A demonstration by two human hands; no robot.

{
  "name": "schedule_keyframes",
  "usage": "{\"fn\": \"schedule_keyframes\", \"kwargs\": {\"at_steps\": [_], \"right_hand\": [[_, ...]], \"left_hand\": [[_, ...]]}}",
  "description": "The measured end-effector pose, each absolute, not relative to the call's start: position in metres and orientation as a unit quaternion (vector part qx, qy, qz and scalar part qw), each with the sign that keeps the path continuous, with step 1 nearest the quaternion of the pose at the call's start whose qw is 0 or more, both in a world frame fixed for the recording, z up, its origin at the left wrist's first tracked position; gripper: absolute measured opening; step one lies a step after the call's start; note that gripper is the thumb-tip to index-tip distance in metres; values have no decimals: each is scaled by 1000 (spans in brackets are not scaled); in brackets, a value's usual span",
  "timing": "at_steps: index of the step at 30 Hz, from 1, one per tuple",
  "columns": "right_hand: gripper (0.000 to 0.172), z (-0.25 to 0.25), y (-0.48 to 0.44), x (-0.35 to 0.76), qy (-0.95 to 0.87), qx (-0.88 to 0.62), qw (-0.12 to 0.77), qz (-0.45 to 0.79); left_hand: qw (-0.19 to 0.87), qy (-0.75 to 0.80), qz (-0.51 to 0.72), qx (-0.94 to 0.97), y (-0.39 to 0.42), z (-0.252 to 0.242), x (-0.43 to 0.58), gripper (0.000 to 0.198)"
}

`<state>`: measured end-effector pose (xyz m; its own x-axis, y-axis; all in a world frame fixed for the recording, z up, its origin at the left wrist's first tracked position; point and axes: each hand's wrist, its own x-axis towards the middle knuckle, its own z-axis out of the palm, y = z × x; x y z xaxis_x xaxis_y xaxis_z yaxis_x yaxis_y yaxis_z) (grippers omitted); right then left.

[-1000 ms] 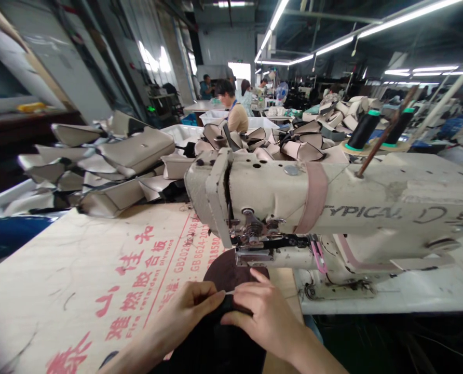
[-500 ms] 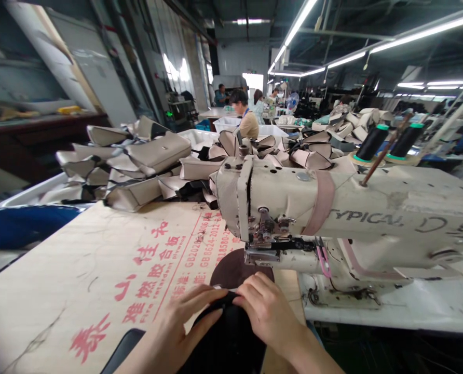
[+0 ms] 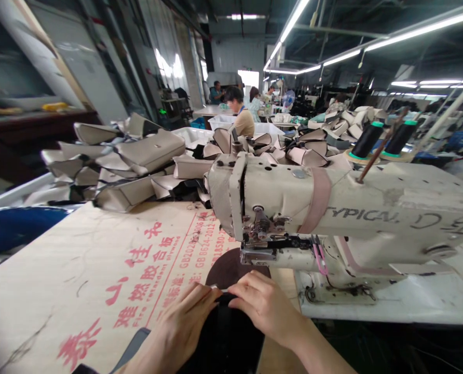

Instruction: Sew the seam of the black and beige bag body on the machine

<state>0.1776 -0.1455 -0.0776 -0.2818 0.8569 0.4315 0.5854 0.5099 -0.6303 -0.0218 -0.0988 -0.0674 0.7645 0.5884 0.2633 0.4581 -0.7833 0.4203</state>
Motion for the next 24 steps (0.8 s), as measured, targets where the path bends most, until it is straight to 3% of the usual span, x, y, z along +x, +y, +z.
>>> {"fn": "schedule_keyframes", "kwargs": {"at_steps": [9, 13, 19, 24], "right_hand": [[21, -80, -137, 181, -783, -489, 340, 179], [22, -79, -136, 181, -781, -479, 353, 186], [27, -76, -129, 182, -800, -463, 336, 181], [26, -72, -121, 179, -777, -497, 342, 179]], "left_hand": [[269, 337, 196, 881, -92, -63, -17, 24], [301, 337, 147, 880, -87, -65, -34, 39], [487, 232, 10, 842, -53, -46, -44, 36], [528, 296, 28, 795, -37, -58, -47, 42]]}}
